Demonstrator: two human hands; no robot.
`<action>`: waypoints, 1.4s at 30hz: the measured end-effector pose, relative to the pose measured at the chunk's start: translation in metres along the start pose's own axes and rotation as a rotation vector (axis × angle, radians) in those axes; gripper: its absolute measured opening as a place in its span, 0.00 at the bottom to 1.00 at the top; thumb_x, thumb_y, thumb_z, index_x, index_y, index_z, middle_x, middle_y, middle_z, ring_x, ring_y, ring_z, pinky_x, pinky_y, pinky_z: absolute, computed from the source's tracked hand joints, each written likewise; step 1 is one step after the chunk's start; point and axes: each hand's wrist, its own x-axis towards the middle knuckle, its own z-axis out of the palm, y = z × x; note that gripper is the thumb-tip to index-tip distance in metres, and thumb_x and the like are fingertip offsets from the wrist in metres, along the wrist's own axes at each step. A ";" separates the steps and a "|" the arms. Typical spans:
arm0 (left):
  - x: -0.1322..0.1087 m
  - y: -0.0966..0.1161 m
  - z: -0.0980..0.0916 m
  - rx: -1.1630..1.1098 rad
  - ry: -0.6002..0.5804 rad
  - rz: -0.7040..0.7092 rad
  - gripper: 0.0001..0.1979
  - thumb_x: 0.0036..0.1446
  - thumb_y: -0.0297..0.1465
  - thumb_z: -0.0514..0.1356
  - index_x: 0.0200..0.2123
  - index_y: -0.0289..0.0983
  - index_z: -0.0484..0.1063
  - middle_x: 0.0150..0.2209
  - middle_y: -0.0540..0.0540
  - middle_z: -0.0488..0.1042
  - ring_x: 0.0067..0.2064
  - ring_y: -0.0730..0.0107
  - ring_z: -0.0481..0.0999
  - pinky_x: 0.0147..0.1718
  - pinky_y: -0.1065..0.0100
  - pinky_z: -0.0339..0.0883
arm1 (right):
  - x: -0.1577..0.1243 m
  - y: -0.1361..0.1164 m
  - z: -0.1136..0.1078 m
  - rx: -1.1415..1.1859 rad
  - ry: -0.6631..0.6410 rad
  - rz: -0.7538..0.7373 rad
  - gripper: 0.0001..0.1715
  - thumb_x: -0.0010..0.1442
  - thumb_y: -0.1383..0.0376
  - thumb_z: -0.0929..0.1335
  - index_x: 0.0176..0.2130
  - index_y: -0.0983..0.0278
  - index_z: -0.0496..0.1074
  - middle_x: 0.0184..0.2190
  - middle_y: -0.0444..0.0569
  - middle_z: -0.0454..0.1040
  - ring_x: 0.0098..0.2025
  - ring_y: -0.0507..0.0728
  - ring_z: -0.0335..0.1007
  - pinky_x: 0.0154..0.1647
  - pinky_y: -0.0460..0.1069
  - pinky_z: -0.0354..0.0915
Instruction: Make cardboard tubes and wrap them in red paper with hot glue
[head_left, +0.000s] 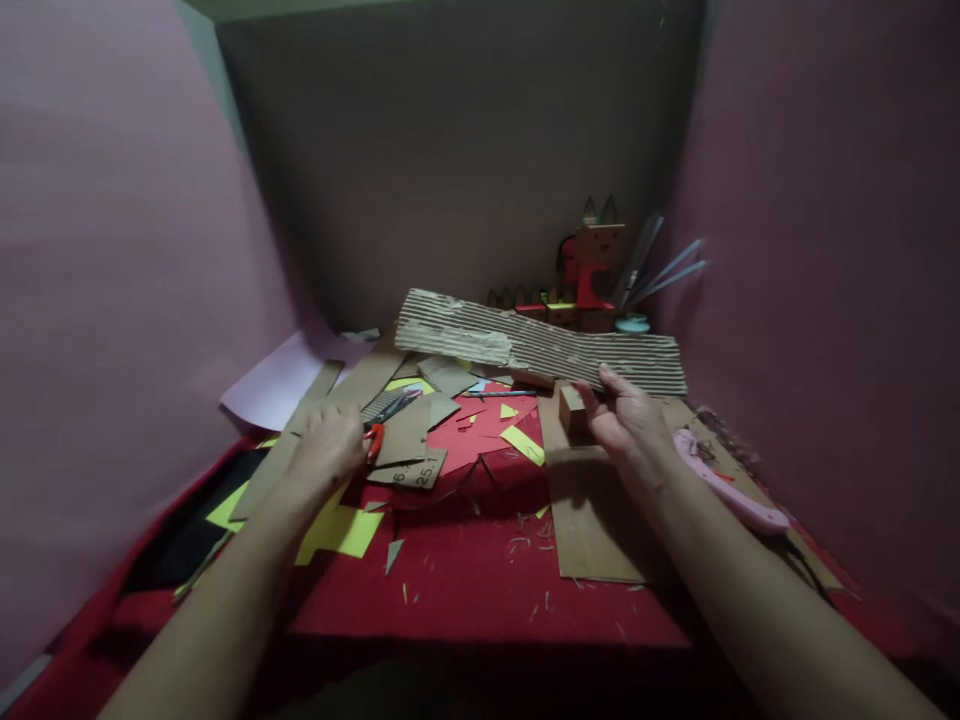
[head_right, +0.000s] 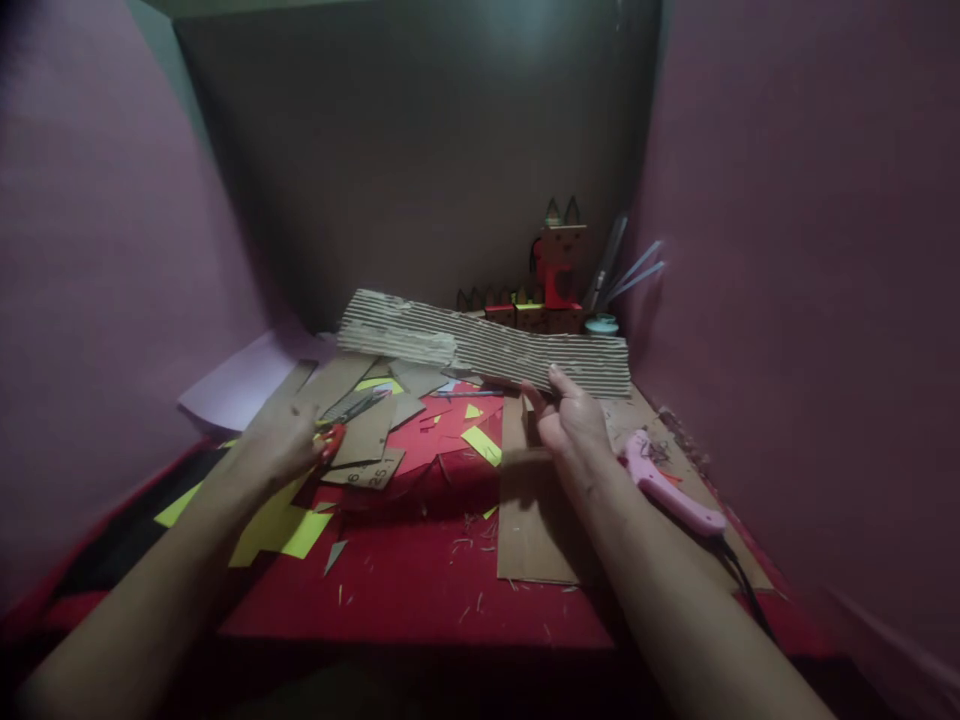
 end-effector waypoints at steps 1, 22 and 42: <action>-0.004 0.011 0.007 -0.012 -0.010 0.005 0.15 0.35 0.33 0.70 0.26 0.38 0.68 0.30 0.42 0.73 0.41 0.49 0.75 0.33 0.63 0.66 | -0.002 0.004 0.000 0.007 -0.005 0.007 0.15 0.47 0.72 0.75 0.30 0.58 0.67 0.29 0.41 0.74 0.38 0.54 0.74 0.37 0.49 0.78; 0.002 0.090 0.094 -1.072 -0.373 -0.251 0.11 0.41 0.21 0.66 0.33 0.27 0.78 0.31 0.39 0.80 0.29 0.63 0.78 0.32 0.64 0.74 | -0.056 -0.018 -0.008 -0.435 -0.619 0.407 0.40 0.43 0.68 0.75 0.56 0.58 0.70 0.34 0.46 0.80 0.31 0.55 0.75 0.32 0.48 0.69; -0.005 0.063 0.105 -1.012 -0.386 -0.256 0.17 0.44 0.37 0.70 0.35 0.31 0.78 0.32 0.39 0.81 0.33 0.58 0.80 0.34 0.62 0.74 | -0.069 0.029 -0.008 -0.680 -0.581 0.483 0.18 0.37 0.75 0.70 0.32 0.63 0.77 0.31 0.44 0.77 0.32 0.53 0.70 0.33 0.48 0.64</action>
